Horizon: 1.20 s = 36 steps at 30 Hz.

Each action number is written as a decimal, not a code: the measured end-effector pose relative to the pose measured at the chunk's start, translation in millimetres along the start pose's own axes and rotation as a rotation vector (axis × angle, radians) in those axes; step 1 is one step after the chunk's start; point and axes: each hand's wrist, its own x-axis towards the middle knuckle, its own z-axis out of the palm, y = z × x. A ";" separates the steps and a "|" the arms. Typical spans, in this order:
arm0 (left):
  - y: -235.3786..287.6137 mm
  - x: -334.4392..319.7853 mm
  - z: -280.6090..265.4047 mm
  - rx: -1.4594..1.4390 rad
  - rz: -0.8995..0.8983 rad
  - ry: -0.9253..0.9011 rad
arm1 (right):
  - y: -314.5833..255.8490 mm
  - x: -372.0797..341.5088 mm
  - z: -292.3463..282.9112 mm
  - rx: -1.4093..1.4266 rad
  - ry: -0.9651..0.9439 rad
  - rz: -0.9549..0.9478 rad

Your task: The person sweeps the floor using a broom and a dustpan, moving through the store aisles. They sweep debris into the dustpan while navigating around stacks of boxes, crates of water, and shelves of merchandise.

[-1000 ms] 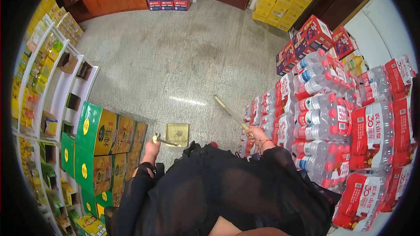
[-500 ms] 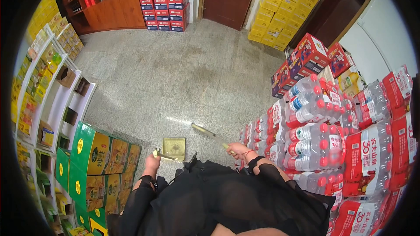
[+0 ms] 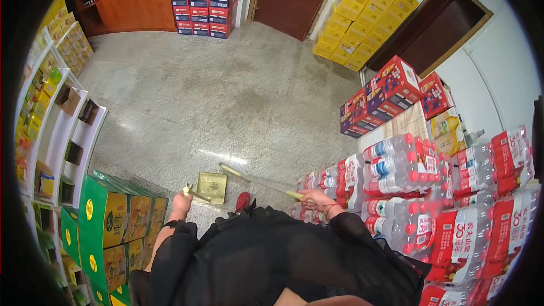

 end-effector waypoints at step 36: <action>207.1 214.1 38.2 -0.072 0.140 -0.136 | -208.3 131.0 -124.5 0.232 0.033 0.056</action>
